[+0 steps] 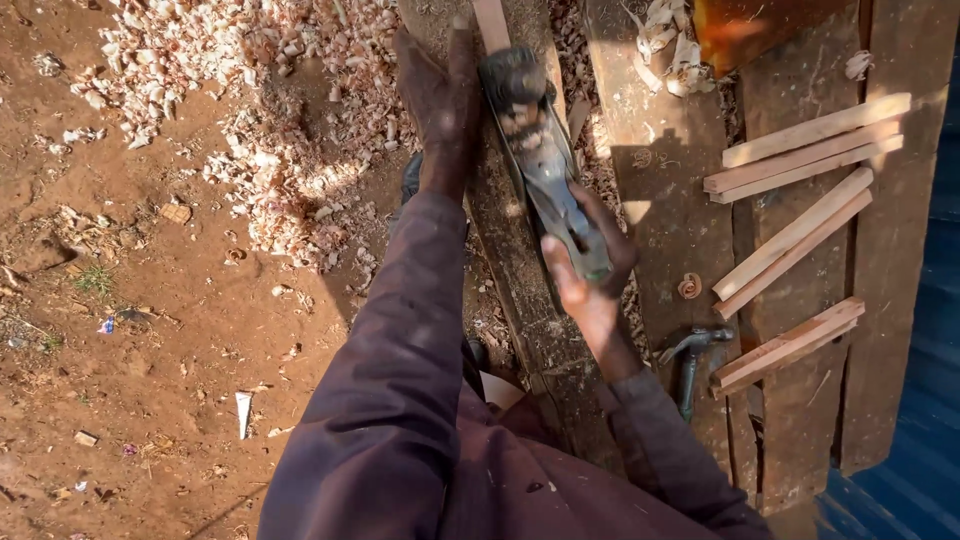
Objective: The person is using a manual hand plane to smooth the surfaces of several thin wooden strips on a workbench.
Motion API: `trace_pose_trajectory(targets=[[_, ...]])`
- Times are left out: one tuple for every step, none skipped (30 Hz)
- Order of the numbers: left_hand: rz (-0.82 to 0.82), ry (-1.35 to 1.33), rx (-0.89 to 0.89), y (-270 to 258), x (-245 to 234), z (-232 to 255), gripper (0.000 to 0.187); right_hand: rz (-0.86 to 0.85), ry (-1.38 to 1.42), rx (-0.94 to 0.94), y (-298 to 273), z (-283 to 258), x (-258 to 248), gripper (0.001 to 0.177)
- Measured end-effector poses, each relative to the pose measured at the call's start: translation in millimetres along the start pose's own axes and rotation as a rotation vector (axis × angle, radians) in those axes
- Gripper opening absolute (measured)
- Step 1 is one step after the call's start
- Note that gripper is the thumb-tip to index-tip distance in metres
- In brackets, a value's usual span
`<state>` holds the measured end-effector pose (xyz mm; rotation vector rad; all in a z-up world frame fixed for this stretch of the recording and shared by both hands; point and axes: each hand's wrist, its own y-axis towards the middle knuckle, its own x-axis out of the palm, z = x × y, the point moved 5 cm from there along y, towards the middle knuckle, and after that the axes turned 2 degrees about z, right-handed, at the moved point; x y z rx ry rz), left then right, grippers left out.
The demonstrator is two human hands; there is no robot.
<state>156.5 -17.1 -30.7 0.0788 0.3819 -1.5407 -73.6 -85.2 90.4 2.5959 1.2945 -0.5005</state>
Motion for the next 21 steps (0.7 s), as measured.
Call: trace_pose_trajectory(targets=[[-0.014, -0.143, -0.118, -9.8, -8.9, 18.0, 0.102, 0.048, 0.043, -0.145, 40.8, -7.8, 17.1, 0.046], [-0.035, -0.293, -0.222, -14.8, -15.9, 40.9, 0.107, 0.106, 0.085, -0.304, 84.1, -17.3, 35.5, 0.045], [-0.043, -0.300, -0.214, -14.8, -15.4, 33.3, 0.107, 0.116, 0.081, -0.312, 88.1, -24.5, 35.5, 0.045], [0.010, -0.188, -0.144, -9.4, -14.8, 28.2, 0.071, 0.117, 0.047, -0.290, 99.6, -27.5, 36.2, 0.047], [0.065, -0.076, -0.076, -5.6, -14.3, 22.7, 0.044, 0.119, 0.013, -0.268, 109.2, -30.4, 36.6, 0.049], [0.089, -0.050, -0.085, -2.8, -21.2, 22.1, 0.044, 0.096, 0.038, -0.253, 111.6, -29.3, 42.8, 0.049], [0.058, -0.087, -0.062, -2.6, -25.5, 22.7, 0.043, 0.090, 0.076, -0.298, 110.5, -30.7, 46.9, 0.047], [-0.013, -0.150, -0.049, -14.8, -11.5, 27.9, 0.042, 0.108, 0.072, -0.340, 106.7, -31.6, 31.9, 0.045], [-0.028, -0.151, -0.068, -22.2, -15.5, 21.7, 0.042, 0.109, 0.054, -0.323, 98.0, -30.6, 31.3, 0.045], [-0.002, -0.158, -0.056, -16.8, -14.5, 23.3, 0.044, 0.085, 0.137, -0.330, 102.7, -30.9, 32.2, 0.046], [0.024, -0.165, -0.044, -8.7, -13.5, 25.6, 0.047, 0.060, 0.219, -0.336, 109.8, -32.0, 34.6, 0.047], [0.036, -0.166, -0.022, -5.2, -13.3, 25.3, 0.047, 0.062, 0.235, -0.355, 105.0, -33.1, 32.3, 0.047], [0.045, -0.151, -0.006, 1.5, -12.7, 22.4, 0.043, 0.057, 0.168, -0.362, 102.1, -31.7, 34.1, 0.051], [0.045, -0.126, -0.024, -4.6, -10.5, 8.1, 0.041, 0.042, 0.086, -0.338, 89.6, -23.4, 32.1, 0.056], [0.047, -0.117, -0.035, -9.3, -10.7, 6.4, 0.041, 0.035, 0.088, -0.325, 87.3, -28.6, 33.1, 0.056], [0.060, -0.098, -0.048, -3.2, -7.6, 7.5, 0.045, 0.066, 0.014, -0.301, 95.0, -31.0, 35.9, 0.052], [0.073, -0.080, -0.062, 1.2, -5.1, 9.5, 0.051, 0.097, -0.059, -0.277, 101.2, -34.5, 37.2, 0.049], [0.058, -0.080, -0.060, 4.6, -13.0, 13.2, 0.051, 0.110, -0.066, -0.272, 124.5, -33.1, 55.7, 0.049], [0.054, -0.091, -0.015, 6.4, -20.6, 20.1, 0.049, 0.127, -0.010, -0.186, 148.5, -27.6, 70.4, 0.065], [0.048, -0.115, 0.002, -3.8, -15.8, 25.5, 0.048, 0.135, 0.020, -0.092, 171.6, -16.0, 71.0, 0.085], [0.029, -0.127, -0.023, -23.6, 2.7, 19.2, 0.048, 0.136, -0.010, -0.078, 177.5, 6.4, 53.7, 0.085]])
